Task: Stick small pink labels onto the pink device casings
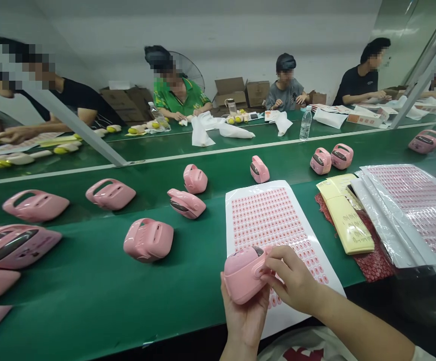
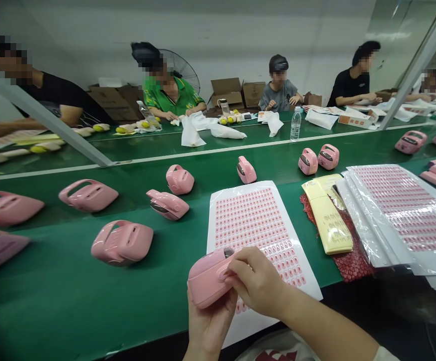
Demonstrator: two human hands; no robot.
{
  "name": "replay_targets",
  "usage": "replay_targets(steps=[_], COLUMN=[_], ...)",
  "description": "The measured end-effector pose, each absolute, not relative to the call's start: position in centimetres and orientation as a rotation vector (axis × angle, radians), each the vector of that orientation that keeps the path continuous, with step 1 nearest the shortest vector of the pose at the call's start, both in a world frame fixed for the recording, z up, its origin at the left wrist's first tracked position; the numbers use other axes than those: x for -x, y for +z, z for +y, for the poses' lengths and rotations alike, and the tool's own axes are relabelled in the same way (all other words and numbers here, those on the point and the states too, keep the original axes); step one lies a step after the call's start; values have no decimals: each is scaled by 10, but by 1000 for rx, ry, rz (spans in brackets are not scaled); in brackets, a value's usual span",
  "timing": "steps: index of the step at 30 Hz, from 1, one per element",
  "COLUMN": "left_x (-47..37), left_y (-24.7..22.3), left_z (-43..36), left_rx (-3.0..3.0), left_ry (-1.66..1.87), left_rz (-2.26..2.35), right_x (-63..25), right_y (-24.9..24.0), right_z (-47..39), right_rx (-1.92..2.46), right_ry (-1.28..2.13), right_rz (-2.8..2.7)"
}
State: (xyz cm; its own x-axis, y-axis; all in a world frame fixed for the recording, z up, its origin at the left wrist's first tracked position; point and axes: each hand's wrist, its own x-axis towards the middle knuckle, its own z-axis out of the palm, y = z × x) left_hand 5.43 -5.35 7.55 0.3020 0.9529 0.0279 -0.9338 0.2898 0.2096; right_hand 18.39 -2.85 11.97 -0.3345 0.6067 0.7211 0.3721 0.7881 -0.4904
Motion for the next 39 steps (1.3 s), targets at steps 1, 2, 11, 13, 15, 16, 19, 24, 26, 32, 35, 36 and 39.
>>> replay_targets(steps=[1,2,11,13,15,16,19,24,26,32,35,36,39], left_x=[-55,-55,-54,-53,-51,-49,-42,-42,-49,-58,-52,-50,-45], left_y=[77,78,84,85,83,79,60,32,28,17,6,3,-10], left_z=[-53,-53,-55,-54,-54,-54,-54,-32,-12,40,45,44,42], left_rx=[-215,-221,-164,-163,-187,-212,-377,-638,-762,-1858,-2249,-2322,-2461], left_ry=[1253,1245,1228,1206,1188,1193,1272,1289,1251,795,577,538,536], left_rz=[133,155,241,234,235,243,300,551,754,1464,1551,1560,1573], right_x=[-184,-185,-190,-190,-192,-193,-200,-221,-232,-266,-278,-280,-285], right_y=[120,120,120,119,115,113,106,106,112,134,132,129,114], right_z=[-28,-28,-32,-33,-32,-31,-22,2,17,114,182,203,252], right_rx=[742,750,751,732,734,771,1020,1185,1281,1692,1807,1842,1938], right_ry=[301,314,331,346,408,466,888,1872,1728,490,380,368,363], right_rz=[-1973,-1983,-2012,-2009,-1970,-1912,-1612,-1210,-1146,-1513,-1497,-1491,-1477])
